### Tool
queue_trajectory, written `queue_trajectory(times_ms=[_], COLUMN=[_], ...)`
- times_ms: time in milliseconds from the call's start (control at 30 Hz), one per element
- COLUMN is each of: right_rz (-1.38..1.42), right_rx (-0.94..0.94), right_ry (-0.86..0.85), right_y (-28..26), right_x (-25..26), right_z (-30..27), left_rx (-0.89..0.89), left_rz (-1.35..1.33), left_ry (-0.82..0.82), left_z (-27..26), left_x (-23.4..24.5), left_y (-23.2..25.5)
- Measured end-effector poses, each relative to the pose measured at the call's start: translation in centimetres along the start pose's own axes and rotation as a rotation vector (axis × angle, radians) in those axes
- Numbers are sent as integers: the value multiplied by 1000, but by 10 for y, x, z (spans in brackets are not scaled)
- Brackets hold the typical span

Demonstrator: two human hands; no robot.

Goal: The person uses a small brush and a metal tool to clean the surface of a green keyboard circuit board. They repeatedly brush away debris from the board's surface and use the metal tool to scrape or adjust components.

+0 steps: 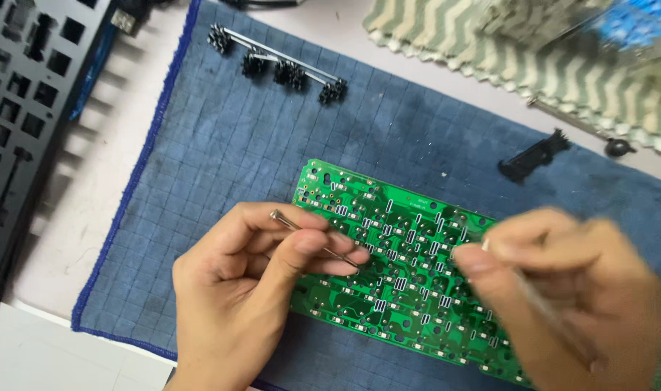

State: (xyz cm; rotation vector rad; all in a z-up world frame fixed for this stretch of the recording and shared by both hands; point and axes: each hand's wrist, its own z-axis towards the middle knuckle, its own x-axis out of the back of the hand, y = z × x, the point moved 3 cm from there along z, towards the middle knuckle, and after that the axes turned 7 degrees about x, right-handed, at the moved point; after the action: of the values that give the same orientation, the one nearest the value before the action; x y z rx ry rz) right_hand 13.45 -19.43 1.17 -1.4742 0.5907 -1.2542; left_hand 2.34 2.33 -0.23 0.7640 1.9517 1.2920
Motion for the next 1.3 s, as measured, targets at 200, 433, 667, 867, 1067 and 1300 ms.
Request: queue_trajectory(times_ms=[200,433,667,867,1067,1300], right_rz=[-512,-670,-556,-455,-215,-474], right_rx=[395,668,687,599,496,810], right_ry=[-220,-253,-319,-291,-648,-529], right_y=[-11,5,11,-9,-35,-31], right_x=[38,47,50,54,27,6], right_z=[58,76,86,71,34,22], left_rx=[-94,-193,-335,-315,-111,-95], left_rz=[65,137,157,102,100,46], left_ry=[89,262,166,100,145,144], left_z=[-3,-8,-11,-11,-13,-10], left_x=[4,4,-2,1,4,7], left_y=[-2,11,2,1,5,-3])
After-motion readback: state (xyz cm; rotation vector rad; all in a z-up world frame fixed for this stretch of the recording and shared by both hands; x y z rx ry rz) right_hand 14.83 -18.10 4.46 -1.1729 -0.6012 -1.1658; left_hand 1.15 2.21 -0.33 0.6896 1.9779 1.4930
